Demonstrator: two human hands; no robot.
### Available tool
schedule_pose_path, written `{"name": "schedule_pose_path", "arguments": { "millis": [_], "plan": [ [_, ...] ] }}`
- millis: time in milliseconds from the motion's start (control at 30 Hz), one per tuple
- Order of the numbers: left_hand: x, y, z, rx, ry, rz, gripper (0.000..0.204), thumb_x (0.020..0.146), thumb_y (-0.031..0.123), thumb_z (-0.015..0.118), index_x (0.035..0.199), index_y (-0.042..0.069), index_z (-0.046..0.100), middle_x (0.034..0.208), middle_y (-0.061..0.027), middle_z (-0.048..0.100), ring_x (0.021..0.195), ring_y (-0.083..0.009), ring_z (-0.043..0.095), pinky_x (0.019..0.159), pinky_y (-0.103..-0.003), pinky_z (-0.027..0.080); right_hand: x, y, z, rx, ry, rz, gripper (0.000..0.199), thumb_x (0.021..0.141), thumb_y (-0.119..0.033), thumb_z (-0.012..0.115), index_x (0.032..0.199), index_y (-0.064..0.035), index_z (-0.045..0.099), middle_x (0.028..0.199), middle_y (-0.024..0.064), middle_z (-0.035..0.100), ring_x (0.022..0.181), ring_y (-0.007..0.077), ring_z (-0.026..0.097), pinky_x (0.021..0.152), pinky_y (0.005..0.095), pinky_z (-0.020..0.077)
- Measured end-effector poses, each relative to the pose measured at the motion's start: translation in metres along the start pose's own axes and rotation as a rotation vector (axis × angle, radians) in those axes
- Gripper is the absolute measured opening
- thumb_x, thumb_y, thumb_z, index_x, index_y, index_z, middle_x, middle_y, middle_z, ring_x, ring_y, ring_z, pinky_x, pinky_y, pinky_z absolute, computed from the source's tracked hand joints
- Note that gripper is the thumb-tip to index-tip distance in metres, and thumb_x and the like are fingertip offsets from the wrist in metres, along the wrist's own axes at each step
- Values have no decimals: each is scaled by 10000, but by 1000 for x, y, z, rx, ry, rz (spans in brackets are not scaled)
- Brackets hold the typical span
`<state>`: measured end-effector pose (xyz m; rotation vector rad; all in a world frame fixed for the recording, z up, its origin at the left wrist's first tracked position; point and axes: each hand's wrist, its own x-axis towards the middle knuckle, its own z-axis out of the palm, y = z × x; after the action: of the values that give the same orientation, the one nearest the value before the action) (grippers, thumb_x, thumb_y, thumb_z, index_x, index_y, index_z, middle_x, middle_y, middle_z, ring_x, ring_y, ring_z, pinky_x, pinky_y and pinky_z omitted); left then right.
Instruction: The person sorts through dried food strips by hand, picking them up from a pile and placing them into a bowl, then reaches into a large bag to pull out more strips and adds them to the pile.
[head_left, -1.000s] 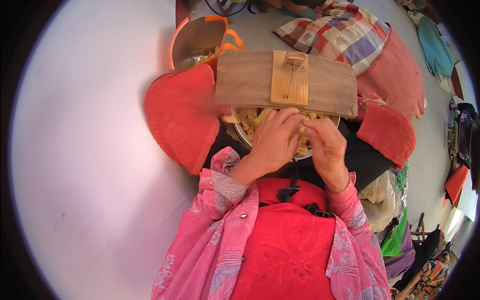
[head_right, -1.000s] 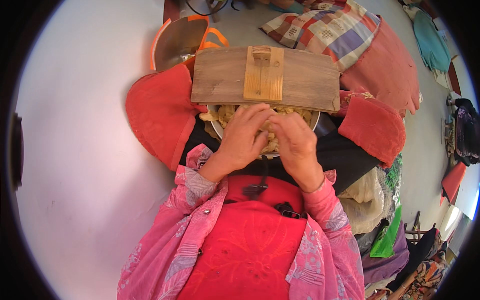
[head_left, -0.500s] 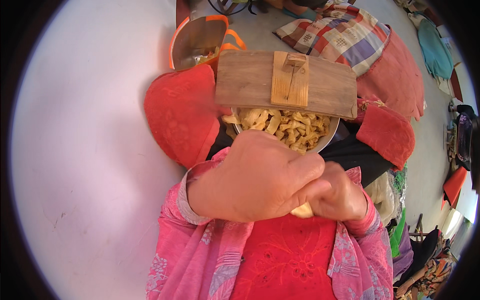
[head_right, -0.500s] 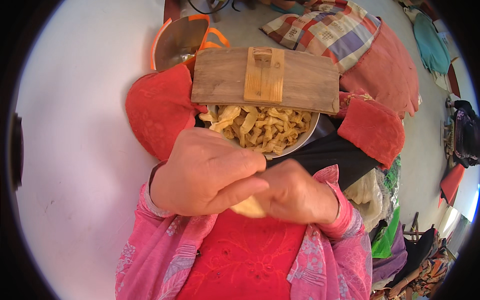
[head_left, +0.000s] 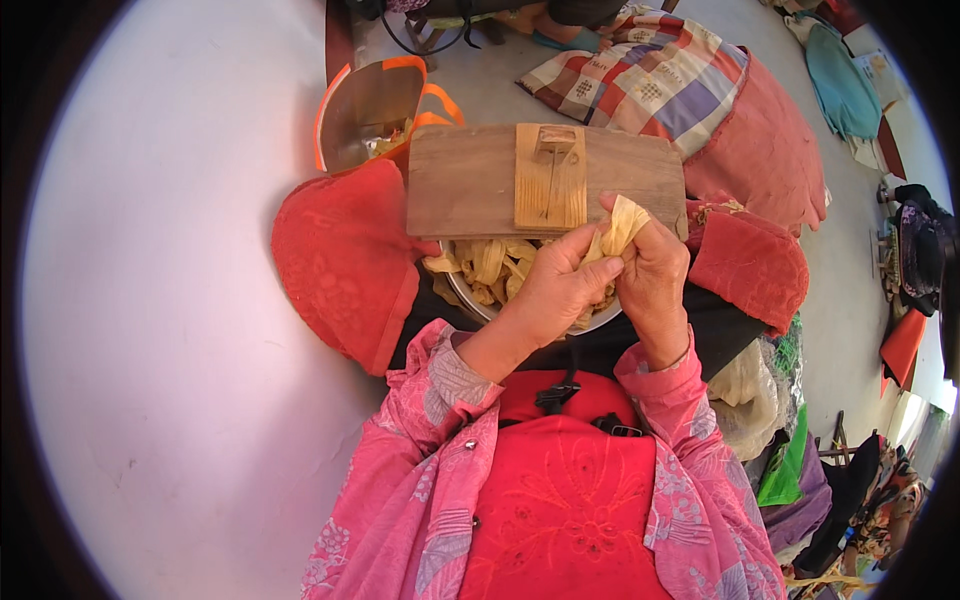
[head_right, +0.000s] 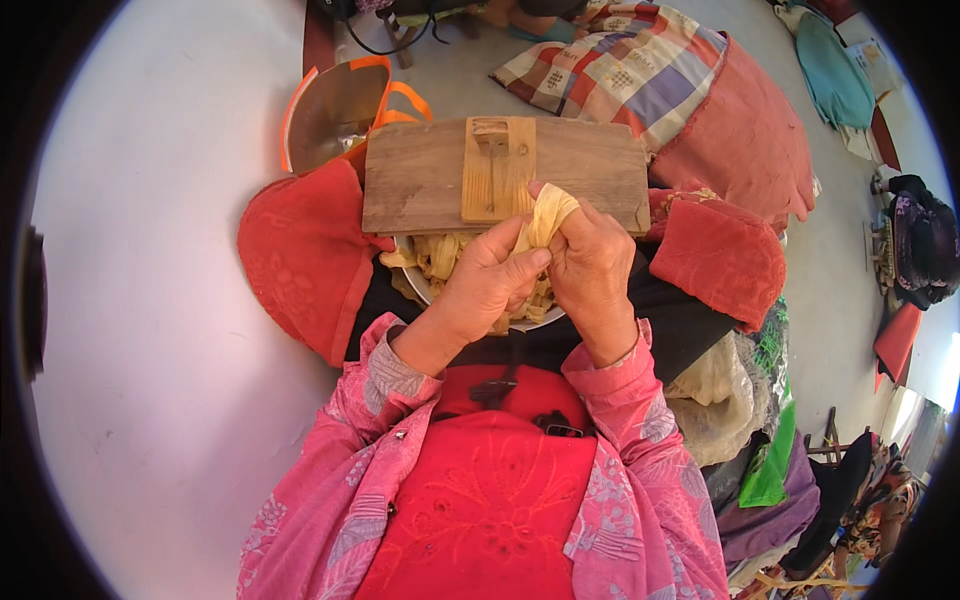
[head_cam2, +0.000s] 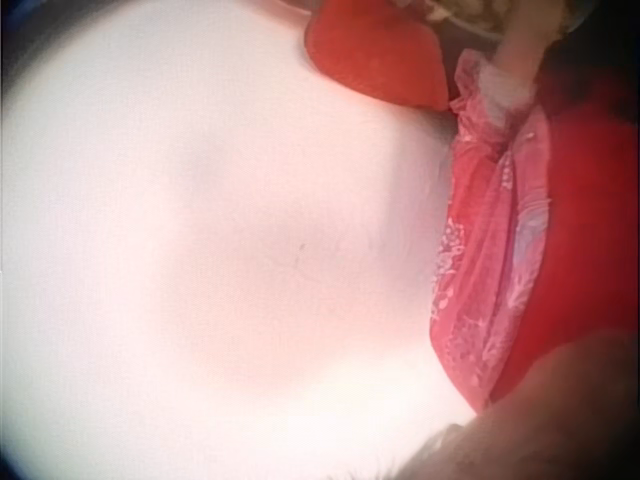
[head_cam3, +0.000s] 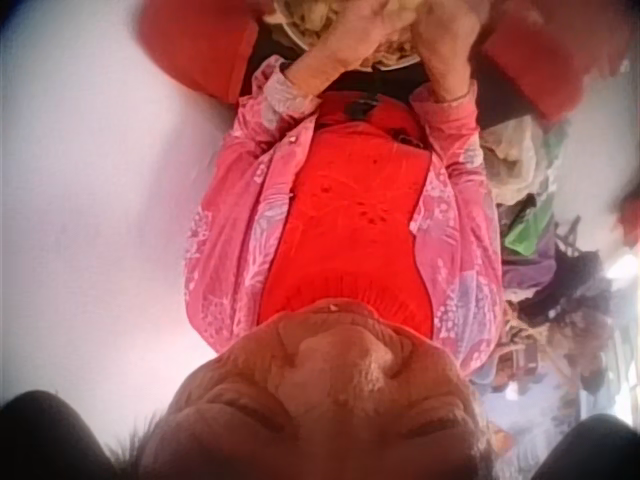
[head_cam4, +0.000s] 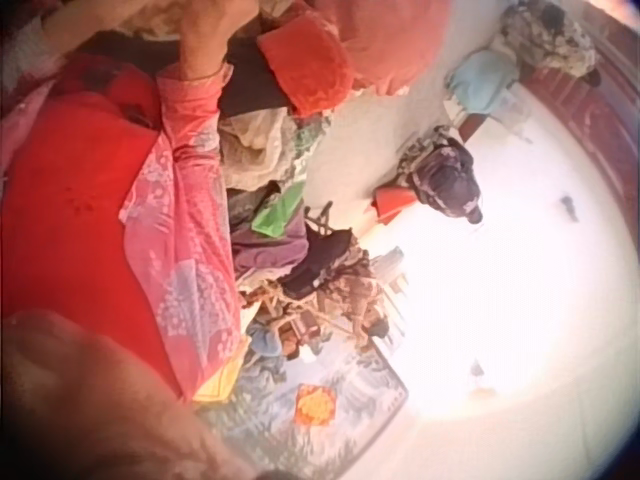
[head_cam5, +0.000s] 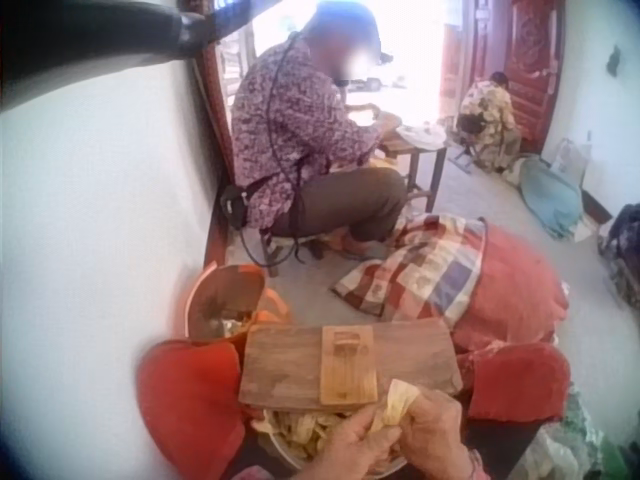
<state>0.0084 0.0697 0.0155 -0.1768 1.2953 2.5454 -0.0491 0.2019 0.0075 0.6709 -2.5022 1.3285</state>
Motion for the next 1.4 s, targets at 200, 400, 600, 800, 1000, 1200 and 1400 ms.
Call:
{"name": "schedule_pose_path", "arguments": {
  "millis": [200,400,600,800,1000,1200,1400],
  "plan": [
    [2,-18,-26,868,116,328,359,903,116,621,1250,34,571,758,-17,575,621,-148,556,533,-299,441,-2,5,-4,-174,-94,-137,128,792,-64,645,906,-85,699,751,91,612,655,289,587,609,371,468],
    [-10,-19,-28,1454,184,663,395,837,86,636,1227,44,589,964,-150,643,807,-337,631,692,-382,522,-37,26,6,743,-436,546,302,979,-290,579,973,-4,679,883,33,682,770,128,611,710,273,484],
    [-12,-26,-34,1163,74,537,409,860,101,632,1253,20,553,1172,-160,597,1022,-340,614,829,-376,513,-56,33,17,1531,-486,903,307,981,-250,557,1173,-19,620,1076,39,656,995,160,629,859,303,513],
    [-9,-9,-18,1177,107,403,310,887,154,605,1155,10,551,1032,-148,601,898,-371,606,766,-415,495,-47,25,22,699,-295,374,211,861,58,553,1037,44,668,1200,86,601,1089,182,581,877,313,489],
    [4,-31,-29,1154,263,291,232,935,193,546,1050,-8,555,863,-109,593,740,-292,600,657,-386,473,-41,14,18,151,-184,-40,135,800,73,602,907,37,675,1219,164,565,1097,310,550,934,363,443],
    [6,-38,-44,-115,236,-179,168,985,218,519,983,57,568,715,2,527,527,-62,414,422,-216,304,-26,4,19,213,-6,-63,84,809,41,639,889,46,667,1220,138,562,1047,257,556,921,333,440],
    [-26,-26,-38,-30,177,-83,108,972,182,567,966,74,565,701,9,527,490,-22,356,425,-171,254,-24,4,17,558,122,222,55,838,21,630,865,67,644,1177,102,567,930,169,561,815,271,457]
  ]
}}
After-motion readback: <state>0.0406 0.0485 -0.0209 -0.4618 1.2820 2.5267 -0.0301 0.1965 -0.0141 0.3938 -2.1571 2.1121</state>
